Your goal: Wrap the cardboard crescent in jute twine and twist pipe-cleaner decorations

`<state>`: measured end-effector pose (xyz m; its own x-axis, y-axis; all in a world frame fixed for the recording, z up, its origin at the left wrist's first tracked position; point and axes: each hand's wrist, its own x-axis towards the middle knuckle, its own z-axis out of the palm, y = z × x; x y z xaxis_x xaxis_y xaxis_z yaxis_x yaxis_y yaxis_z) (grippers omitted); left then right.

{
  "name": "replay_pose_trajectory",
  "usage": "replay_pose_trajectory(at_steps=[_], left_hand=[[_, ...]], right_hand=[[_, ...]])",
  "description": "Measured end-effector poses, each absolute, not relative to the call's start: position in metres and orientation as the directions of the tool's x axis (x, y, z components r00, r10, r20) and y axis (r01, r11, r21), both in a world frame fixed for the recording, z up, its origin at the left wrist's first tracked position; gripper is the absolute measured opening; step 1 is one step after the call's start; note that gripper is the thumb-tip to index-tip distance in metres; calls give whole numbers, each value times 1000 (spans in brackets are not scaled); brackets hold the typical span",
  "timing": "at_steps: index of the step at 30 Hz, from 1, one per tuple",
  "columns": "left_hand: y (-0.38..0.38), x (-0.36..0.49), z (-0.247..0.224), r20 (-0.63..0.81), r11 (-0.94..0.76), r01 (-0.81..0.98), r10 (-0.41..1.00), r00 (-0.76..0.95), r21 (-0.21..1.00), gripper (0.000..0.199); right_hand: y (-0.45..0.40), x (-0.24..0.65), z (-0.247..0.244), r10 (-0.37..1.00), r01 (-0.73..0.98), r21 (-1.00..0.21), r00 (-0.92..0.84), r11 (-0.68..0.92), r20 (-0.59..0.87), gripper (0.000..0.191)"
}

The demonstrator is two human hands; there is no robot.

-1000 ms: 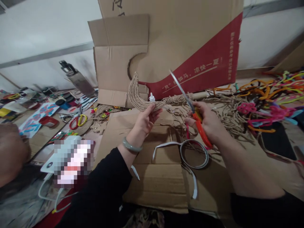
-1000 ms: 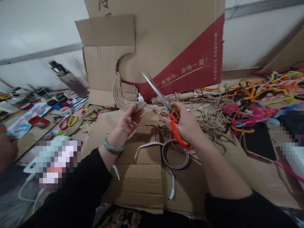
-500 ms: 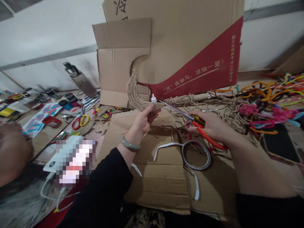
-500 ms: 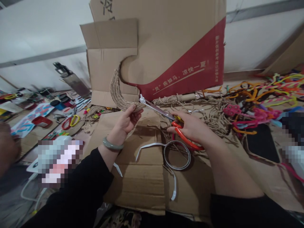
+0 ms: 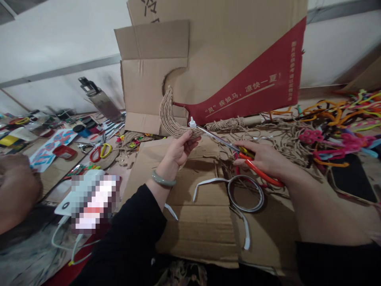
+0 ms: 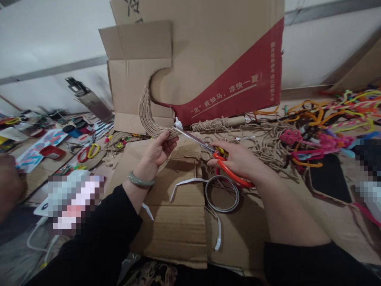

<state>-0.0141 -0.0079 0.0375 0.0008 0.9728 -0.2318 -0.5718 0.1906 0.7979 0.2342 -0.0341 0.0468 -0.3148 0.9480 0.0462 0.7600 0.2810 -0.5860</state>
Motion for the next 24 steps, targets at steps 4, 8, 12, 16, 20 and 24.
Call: replay_pose_trajectory(at_steps=[4,8,12,16,20,24], left_hand=[[-7,-16,37,-210,182,-579,978,20,795,5],[-7,-19,36,-205,180,-577,978,22,796,4],[-6,-21,34,-194,175,-569,981,29,803,5],[-6,-21,35,-181,166,-567,983,30,807,5],[-8,-21,39,-187,164,-561,982,17,811,5],[-9,-23,40,-145,141,-558,989,36,818,4]], right_hand=[[-35,233,49,950,768,-581,-309,270,34,55],[-38,232,53,943,759,-587,-333,280,20,53],[-39,232,55,942,787,-545,-336,290,16,56],[-38,232,53,944,806,-511,-327,298,36,53],[-37,233,51,942,797,-535,-336,281,-5,51],[-37,235,52,942,810,-517,-335,276,-21,52]])
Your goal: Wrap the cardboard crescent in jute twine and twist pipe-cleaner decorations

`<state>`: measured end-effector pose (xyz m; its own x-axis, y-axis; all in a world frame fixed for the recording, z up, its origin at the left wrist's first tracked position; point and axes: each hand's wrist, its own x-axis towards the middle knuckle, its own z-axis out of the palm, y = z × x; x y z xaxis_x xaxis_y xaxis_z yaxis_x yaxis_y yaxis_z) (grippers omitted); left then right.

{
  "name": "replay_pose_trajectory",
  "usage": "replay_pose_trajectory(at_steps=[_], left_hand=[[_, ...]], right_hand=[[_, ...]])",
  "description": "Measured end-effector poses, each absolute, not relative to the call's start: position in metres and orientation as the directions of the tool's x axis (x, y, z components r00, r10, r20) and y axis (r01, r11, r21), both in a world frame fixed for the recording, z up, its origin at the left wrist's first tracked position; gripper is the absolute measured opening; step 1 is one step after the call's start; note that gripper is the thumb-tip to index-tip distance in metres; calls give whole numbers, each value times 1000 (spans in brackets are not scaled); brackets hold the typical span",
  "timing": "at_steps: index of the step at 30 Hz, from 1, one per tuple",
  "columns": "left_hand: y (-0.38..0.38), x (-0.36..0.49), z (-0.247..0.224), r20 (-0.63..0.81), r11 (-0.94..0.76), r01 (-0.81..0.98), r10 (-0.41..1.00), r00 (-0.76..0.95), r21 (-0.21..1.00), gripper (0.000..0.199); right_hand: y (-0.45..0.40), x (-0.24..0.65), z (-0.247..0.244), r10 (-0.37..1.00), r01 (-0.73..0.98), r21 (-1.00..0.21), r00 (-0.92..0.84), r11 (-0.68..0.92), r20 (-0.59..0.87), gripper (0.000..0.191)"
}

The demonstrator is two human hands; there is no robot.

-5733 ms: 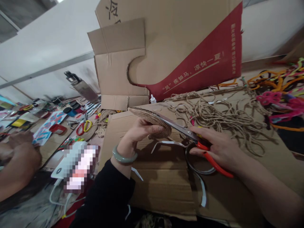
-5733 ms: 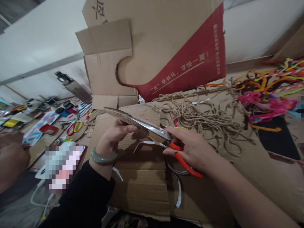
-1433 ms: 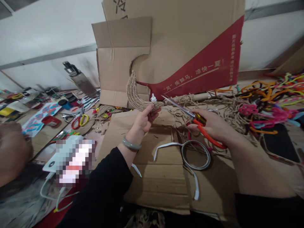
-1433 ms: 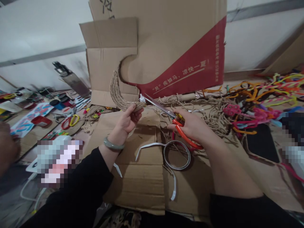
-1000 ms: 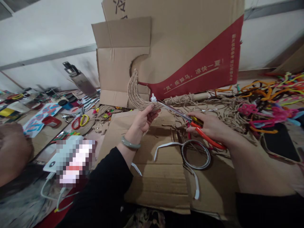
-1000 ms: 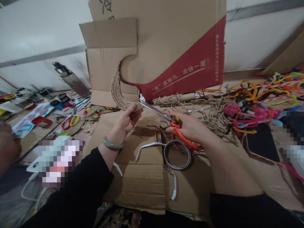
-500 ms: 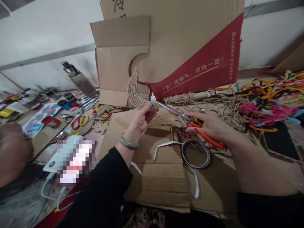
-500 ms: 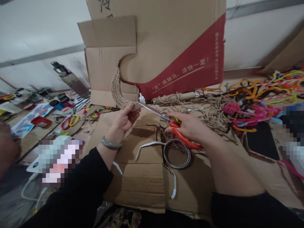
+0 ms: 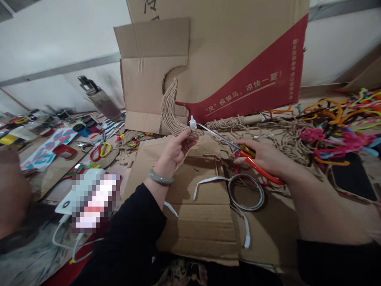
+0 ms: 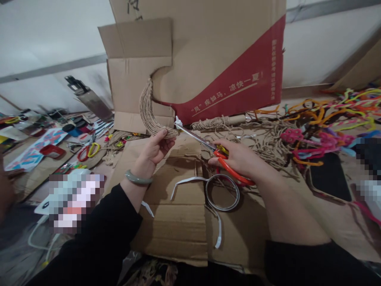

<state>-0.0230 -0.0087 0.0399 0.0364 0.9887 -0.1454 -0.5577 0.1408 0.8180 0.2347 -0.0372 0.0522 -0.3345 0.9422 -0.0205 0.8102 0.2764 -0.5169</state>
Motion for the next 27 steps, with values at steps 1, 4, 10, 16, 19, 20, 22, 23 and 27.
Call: replay_pose_trajectory(at_steps=[1,4,10,16,19,20,22,23,27], left_hand=[[-8,-24,40,-136,134,-556,990,38,821,4],[-8,-26,39,-121,121,-543,992,36,831,7],[-12,-25,42,-125,128,-498,991,39,858,11],[-14,-24,43,-101,125,-488,992,75,864,9],[-13,-26,42,-96,122,-496,992,76,860,9],[-13,-26,42,-98,123,-497,992,77,859,9],[-13,-27,42,-106,130,-498,992,75,858,9],[-13,-28,42,-110,130,-499,991,70,857,8],[-13,-28,43,-111,130,-505,992,67,853,7]], right_hand=[[-37,235,53,943,813,-513,-333,276,-21,53],[-39,234,55,945,819,-509,-325,266,-30,57],[-40,231,54,951,862,-434,-308,263,-37,64],[-38,233,51,931,823,-475,-364,312,-20,60],[-38,233,50,926,803,-502,-377,322,-9,62],[-38,232,50,925,797,-508,-381,326,-5,62],[-38,232,50,924,799,-506,-381,325,-7,60],[-38,231,50,925,804,-498,-379,324,-11,59],[-39,231,50,922,807,-484,-388,339,-1,52]])
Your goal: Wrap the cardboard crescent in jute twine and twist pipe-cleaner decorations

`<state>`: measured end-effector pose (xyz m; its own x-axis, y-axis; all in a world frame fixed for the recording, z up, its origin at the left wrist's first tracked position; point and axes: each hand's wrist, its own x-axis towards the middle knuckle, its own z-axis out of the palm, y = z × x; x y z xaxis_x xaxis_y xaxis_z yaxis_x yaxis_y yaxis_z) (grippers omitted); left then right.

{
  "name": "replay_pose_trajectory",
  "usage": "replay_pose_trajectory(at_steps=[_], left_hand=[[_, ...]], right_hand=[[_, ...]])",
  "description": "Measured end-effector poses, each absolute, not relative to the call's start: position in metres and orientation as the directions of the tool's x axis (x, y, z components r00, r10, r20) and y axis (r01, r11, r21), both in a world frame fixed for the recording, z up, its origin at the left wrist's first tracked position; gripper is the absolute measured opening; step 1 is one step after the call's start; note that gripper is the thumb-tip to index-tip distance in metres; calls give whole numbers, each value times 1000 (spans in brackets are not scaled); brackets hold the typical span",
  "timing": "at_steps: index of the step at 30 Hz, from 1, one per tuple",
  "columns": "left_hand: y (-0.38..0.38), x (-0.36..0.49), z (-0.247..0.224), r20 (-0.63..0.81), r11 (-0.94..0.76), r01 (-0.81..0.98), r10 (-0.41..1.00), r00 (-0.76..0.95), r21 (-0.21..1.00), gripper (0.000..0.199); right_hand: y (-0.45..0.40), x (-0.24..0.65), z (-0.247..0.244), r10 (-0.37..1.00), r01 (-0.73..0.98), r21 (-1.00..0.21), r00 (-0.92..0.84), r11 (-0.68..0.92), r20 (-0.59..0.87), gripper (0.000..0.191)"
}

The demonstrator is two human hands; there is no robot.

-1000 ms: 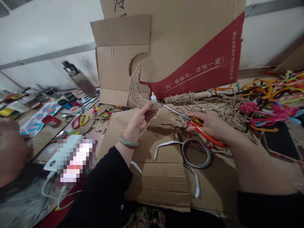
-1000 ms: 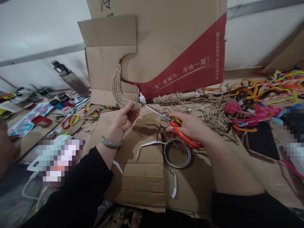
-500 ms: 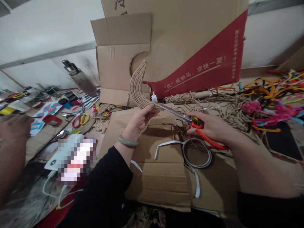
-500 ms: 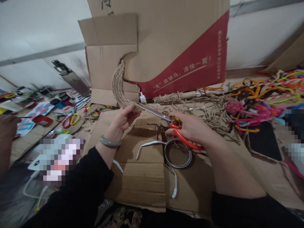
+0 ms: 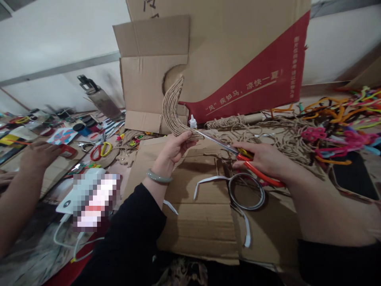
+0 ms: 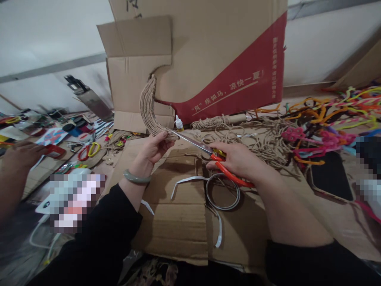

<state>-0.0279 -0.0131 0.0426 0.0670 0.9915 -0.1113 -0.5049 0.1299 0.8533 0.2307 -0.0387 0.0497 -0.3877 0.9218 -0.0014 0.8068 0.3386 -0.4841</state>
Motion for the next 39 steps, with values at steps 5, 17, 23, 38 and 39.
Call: replay_pose_trajectory(at_steps=[5,17,23,38,39], left_hand=[[-12,-28,41,-119,152,-499,988,98,853,5],[-16,-13,32,-164,209,-446,977,137,870,11],[-35,20,30,-228,326,-428,937,264,843,13],[-8,-21,38,-120,113,-478,993,18,871,22],[-8,-23,40,-112,111,-442,993,23,890,21]], right_hand=[[-40,230,51,931,798,-504,-362,329,34,49],[-39,220,38,977,491,-851,-186,186,106,50],[-49,186,40,991,141,-983,-92,113,101,42],[-50,207,44,960,303,-941,-273,152,67,39],[-50,208,44,959,311,-936,-272,164,77,39]])
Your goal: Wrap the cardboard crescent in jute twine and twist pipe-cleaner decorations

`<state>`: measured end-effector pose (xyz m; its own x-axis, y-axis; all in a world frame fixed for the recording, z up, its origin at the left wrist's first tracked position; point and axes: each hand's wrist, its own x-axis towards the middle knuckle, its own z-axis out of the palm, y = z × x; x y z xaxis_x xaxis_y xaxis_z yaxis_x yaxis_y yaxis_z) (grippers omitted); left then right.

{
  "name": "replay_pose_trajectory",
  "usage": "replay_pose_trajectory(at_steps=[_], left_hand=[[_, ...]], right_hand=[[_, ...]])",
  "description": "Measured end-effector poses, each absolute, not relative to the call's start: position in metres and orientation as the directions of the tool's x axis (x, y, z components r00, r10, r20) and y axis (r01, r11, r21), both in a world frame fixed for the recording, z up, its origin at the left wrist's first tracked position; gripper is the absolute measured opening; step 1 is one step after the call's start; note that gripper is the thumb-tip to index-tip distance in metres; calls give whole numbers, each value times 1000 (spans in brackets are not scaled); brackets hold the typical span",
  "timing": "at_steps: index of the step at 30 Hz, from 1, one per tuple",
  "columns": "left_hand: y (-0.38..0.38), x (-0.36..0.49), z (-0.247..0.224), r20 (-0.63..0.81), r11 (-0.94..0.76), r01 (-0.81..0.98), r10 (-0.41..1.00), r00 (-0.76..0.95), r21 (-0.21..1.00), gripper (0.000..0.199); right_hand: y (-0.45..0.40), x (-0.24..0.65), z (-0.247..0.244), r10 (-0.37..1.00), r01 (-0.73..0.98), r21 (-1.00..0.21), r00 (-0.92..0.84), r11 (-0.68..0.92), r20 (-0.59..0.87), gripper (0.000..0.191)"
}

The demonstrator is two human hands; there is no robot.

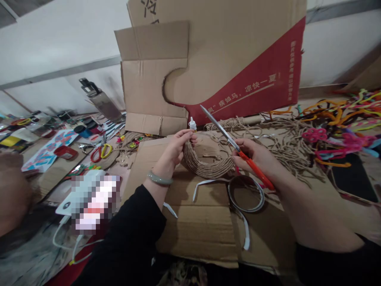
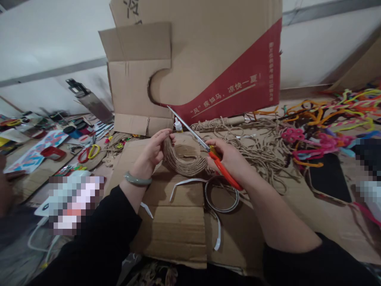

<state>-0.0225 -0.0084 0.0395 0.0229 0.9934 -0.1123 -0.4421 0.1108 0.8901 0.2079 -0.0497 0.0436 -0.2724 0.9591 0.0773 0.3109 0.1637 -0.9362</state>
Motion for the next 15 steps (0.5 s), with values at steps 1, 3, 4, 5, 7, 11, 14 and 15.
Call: replay_pose_trajectory(at_steps=[1,3,4,5,7,11,14,15], left_hand=[[-9,-23,41,-113,119,-409,993,39,905,21],[-11,-23,44,-114,137,-374,990,82,917,22],[-12,-23,44,-112,139,-375,989,93,917,23],[-12,-23,44,-111,140,-382,989,99,913,24],[-10,-23,41,-123,156,-395,986,109,905,24],[-6,-26,31,-175,219,-364,973,148,905,18],[-6,-25,29,-190,241,-314,964,185,919,17],[-7,-24,29,-194,247,-306,962,195,919,18]], right_hand=[[-49,208,43,960,317,-932,-265,176,91,40],[-47,210,40,965,325,-927,-237,185,110,40],[-46,211,39,969,326,-928,-219,182,113,40],[-44,213,38,974,323,-930,-196,177,118,40],[-42,217,37,981,313,-934,-143,170,131,40],[-38,223,37,987,298,-942,-73,156,141,40],[-37,226,37,988,299,-942,-64,154,141,41],[-37,226,37,987,304,-940,-73,157,142,41]])
